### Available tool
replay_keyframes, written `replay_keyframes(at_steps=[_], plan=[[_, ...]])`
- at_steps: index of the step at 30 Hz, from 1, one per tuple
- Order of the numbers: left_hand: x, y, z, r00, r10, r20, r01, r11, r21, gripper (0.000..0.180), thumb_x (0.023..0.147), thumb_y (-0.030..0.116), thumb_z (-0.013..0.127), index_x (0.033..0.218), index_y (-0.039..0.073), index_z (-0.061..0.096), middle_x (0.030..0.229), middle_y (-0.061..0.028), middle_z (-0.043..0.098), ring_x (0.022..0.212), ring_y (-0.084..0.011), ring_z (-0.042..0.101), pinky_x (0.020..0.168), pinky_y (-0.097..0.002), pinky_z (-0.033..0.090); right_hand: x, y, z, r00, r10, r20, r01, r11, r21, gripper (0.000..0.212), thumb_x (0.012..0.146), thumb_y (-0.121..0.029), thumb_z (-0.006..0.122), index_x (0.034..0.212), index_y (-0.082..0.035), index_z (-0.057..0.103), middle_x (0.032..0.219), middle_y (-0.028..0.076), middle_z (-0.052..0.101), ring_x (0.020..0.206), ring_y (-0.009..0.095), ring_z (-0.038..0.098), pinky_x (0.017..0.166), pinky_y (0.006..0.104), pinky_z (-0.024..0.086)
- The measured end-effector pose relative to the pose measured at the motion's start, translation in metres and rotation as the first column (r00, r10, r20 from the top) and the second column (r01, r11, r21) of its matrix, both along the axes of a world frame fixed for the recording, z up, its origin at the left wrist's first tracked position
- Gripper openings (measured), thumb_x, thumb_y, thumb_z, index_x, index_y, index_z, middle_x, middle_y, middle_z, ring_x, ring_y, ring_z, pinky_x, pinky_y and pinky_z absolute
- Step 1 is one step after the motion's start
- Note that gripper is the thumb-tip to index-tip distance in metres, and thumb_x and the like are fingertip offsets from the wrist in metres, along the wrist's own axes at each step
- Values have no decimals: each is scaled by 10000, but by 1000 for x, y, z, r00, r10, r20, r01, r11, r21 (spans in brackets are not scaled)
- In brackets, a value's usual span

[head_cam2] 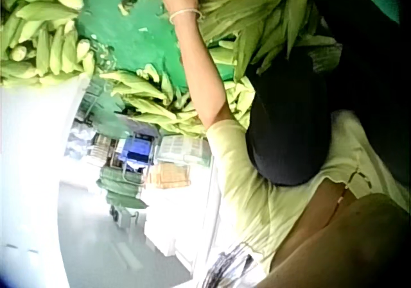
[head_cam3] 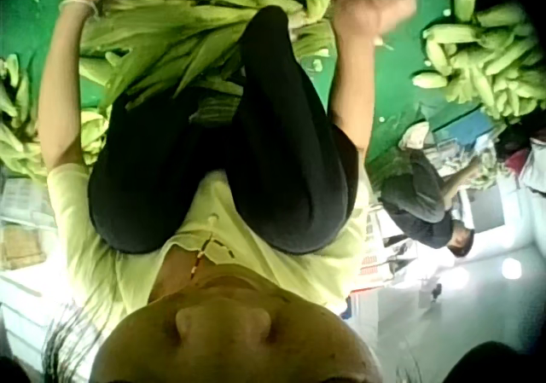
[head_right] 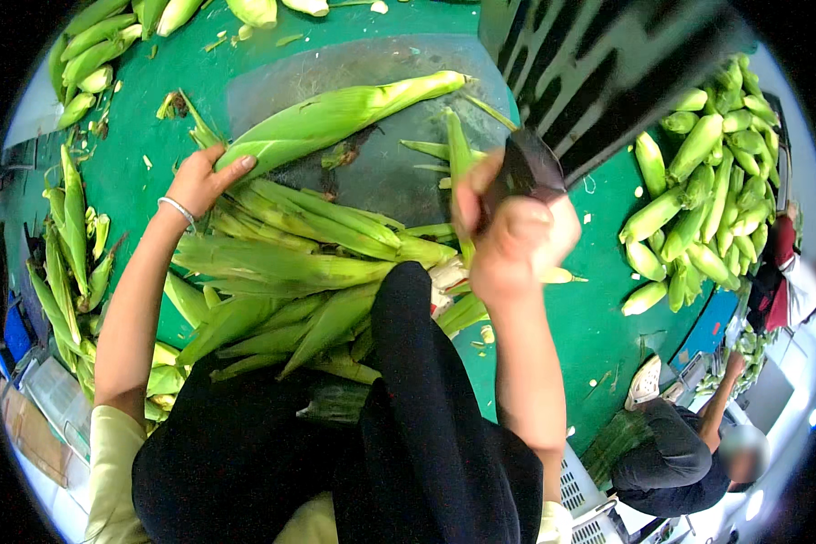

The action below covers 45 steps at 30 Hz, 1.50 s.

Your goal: The person husks corn by using a cleaver to trim the ends of the cobs on a cutting board, then peels away the green husks by hand and tosses the cleaned cobs onto a pile.

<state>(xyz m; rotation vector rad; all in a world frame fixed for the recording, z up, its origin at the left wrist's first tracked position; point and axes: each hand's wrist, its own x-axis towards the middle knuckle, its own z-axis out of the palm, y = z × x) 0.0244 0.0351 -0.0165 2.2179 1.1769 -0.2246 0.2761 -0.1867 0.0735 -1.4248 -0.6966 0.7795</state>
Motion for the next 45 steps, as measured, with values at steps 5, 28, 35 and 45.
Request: replay_keyframes(at_steps=[5, 28, 35, 45], plan=[[17, -9, 6, 998, -37, 47, 30, 991, 132, 565, 773, 516, 591, 797, -47, 549, 631, -246, 531, 614, -390, 543, 575, -427, 425, 14, 23, -120, 990, 141, -19, -117, 727, -676, 555, 865, -532, 447, 697, -9, 526, 524, 68, 498, 497, 172, 494, 480, 314, 392], [-155, -13, 103, 915, 389, 112, -304, 843, -443, 604, 712, 521, 674, 1011, 7, 569, 682, -23, 541, 539, -77, 477, 460, -201, 383, -19, -124, -39, 990, -137, 22, 111, 688, -717, 435, 916, -420, 416, 646, -81, 435, 471, -17, 393, 336, 80, 337, 311, 235, 271], [-19, 25, 120, 813, -408, -416, 580, 627, 520, 605, 530, 153, 755, 1103, 134, 561, 979, -65, 556, 1027, -304, 479, 893, -417, 394, 5, -129, 8, 967, -211, 142, 252, 714, -654, 358, 925, -365, 439, 721, -72, 415, 496, -29, 371, 383, 48, 343, 339, 209, 269], [103, -35, -37, 984, 26, -178, 59, 889, 455, 816, 713, 346, 685, 1319, -10, 270, 1344, -286, 233, 1196, -428, 346, 927, -515, 381, 1, -97, -39, 994, -101, -38, 59, 805, -590, 428, 913, -438, 427, 697, -69, 416, 510, 0, 411, 369, 71, 358, 343, 218, 290]])
